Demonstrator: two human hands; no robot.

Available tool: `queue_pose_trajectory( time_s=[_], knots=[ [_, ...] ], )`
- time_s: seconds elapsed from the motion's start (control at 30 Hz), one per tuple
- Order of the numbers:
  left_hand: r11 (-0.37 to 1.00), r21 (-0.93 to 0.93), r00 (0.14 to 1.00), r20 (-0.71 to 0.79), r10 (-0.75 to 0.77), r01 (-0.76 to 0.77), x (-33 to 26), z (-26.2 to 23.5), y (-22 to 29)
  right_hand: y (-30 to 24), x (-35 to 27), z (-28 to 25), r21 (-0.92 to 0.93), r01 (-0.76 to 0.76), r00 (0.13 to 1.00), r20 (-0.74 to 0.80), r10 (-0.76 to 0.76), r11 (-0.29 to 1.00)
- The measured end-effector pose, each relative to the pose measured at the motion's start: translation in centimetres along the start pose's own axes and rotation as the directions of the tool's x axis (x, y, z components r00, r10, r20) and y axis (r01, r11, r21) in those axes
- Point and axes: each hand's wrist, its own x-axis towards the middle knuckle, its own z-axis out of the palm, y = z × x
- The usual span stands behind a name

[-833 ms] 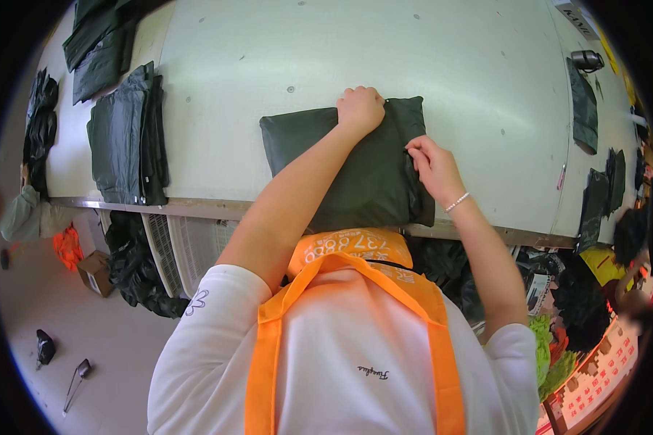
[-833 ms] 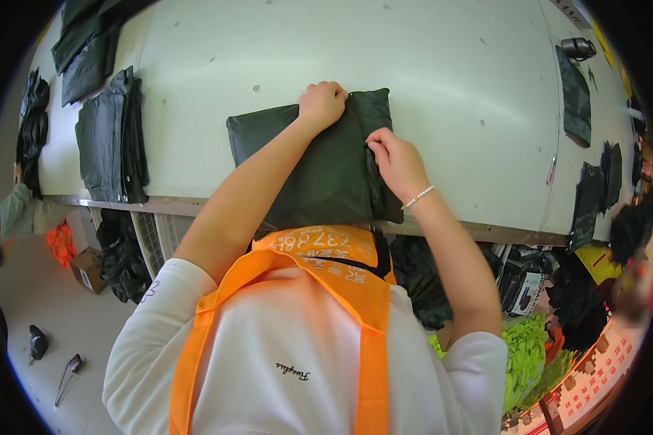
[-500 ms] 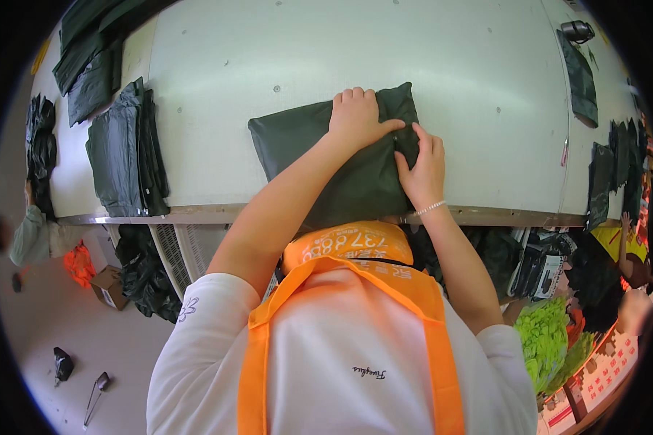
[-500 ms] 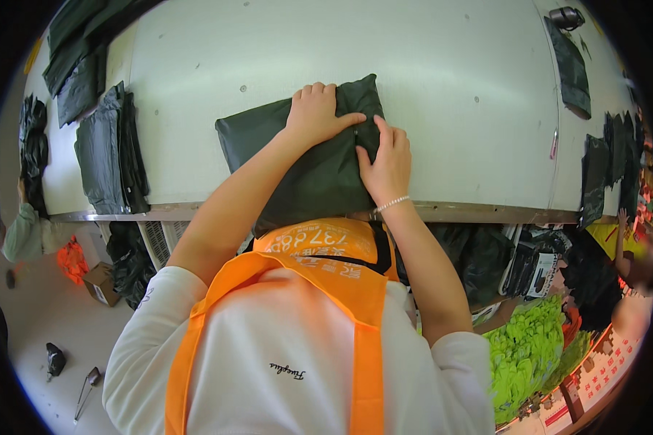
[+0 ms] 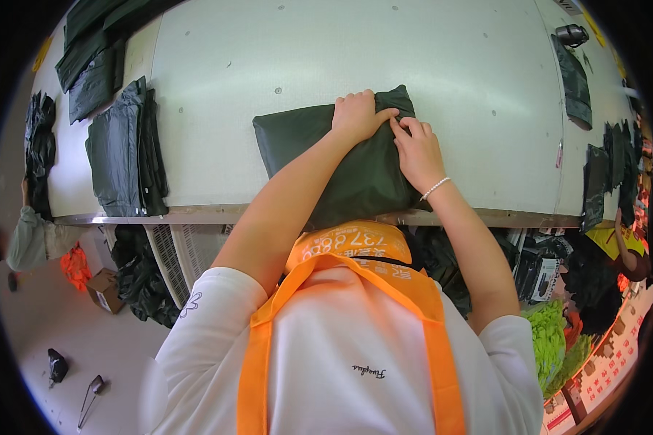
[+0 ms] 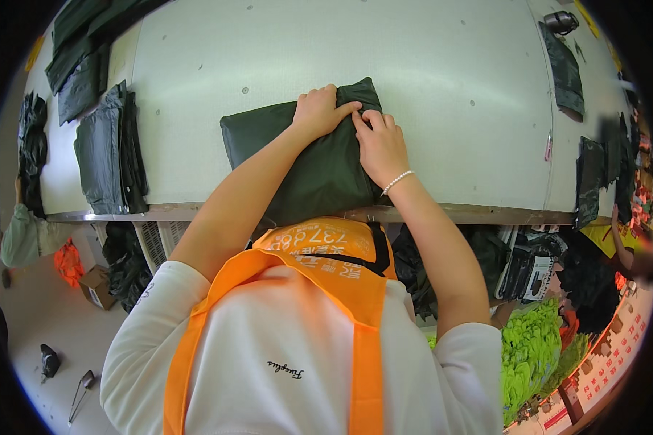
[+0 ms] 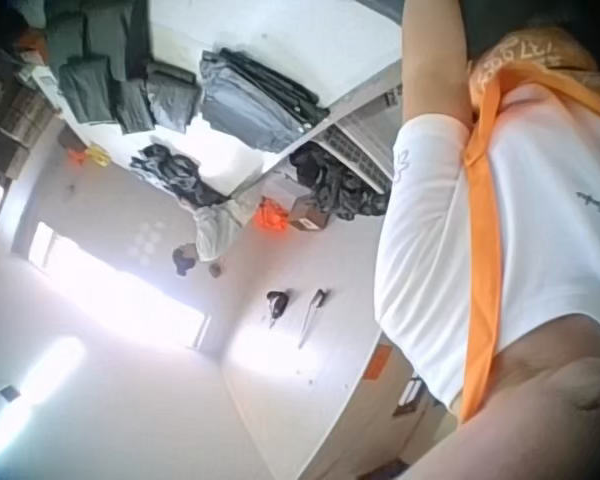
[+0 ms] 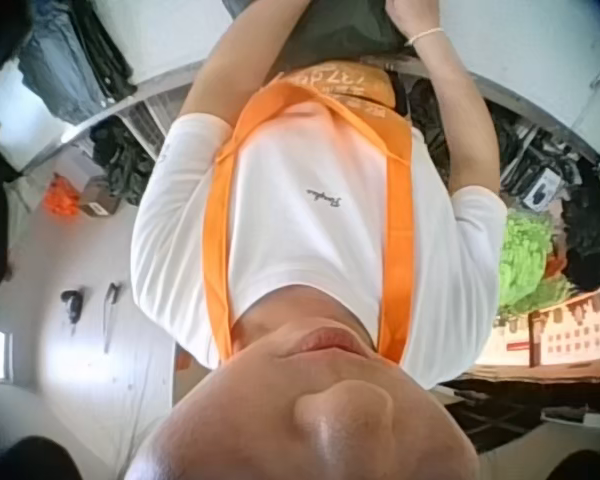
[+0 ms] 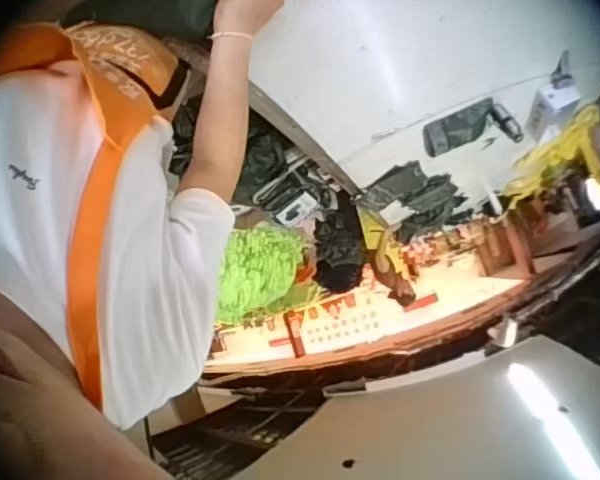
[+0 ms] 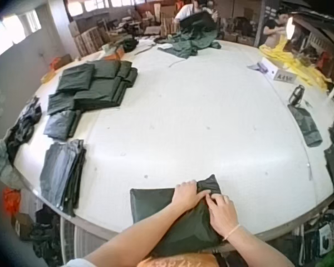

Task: The person folds a dark green jacket on a white table, aligning the sleeves and smoothing the fabric. They then place the folded jacket into a white basket under the table and pick up another jacket to repeat the process.

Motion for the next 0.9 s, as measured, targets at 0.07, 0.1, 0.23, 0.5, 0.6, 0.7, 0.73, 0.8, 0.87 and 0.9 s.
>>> queue_pose_trajectory(
  time_s=[0.07, 0.1, 0.23, 0.5, 0.6, 0.7, 0.73, 0.8, 0.87, 0.9],
  knots=[
    [1.000, -0.006, 1.000, -0.009, -0.010, 0.010, 0.0, 0.1, 0.0, 1.4, 0.7, 0.1, 0.097, 0.025, 0.999, 0.030, -0.028, 0.995],
    [1.000, -0.008, 1.000, -0.015, -0.015, 0.015, 0.0, 0.1, -0.1, 1.6, 1.2, -0.1, 0.146, 0.037, 0.998, 0.043, -0.044, 0.989],
    [1.000, 0.016, 1.000, -0.029, -0.004, 0.004, 0.0, 0.2, -0.2, 1.7, 3.1, -1.2, 0.297, -0.174, 0.954, 0.288, 0.085, 0.939],
    [1.000, 0.031, 0.998, -0.063, 0.007, -0.005, -0.4, 0.4, -0.1, 1.3, 1.7, -2.7, 0.172, 0.105, 0.942, 0.300, -0.154, 0.980],
    [1.000, 0.026, 0.997, -0.071, 0.012, -0.010, -0.5, 0.2, 0.0, -0.9, -2.2, -4.8, 0.050, 0.188, 0.920, 0.340, -0.193, 0.981],
    [1.000, 0.027, 0.999, -0.039, 0.006, -0.005, -0.5, -0.3, 0.5, -1.8, -6.4, -4.8, -0.049, 0.234, 0.913, 0.354, -0.203, 0.971],
    [0.999, 0.039, 0.998, -0.055, -0.008, 0.010, -0.3, -0.3, 0.4, -2.2, -7.7, -4.9, -0.073, 0.237, 0.899, 0.395, -0.190, 0.969],
    [0.998, 0.055, 0.996, -0.085, -0.002, 0.007, -0.3, -0.1, 0.1, -3.0, -10.6, -3.9, -0.110, 0.195, 0.918, 0.370, -0.142, 0.975],
    [0.998, 0.054, 0.991, -0.129, 0.033, -0.026, -0.6, -0.6, 0.8, -2.5, -13.0, -3.1, -0.042, 0.092, 0.968, 0.238, -0.080, 0.995],
    [0.998, 0.051, 0.986, -0.164, 0.039, -0.031, -1.3, -1.4, 1.4, -2.1, -13.5, -3.2, 0.050, 0.048, 0.983, 0.173, -0.056, 0.998]
  ],
)
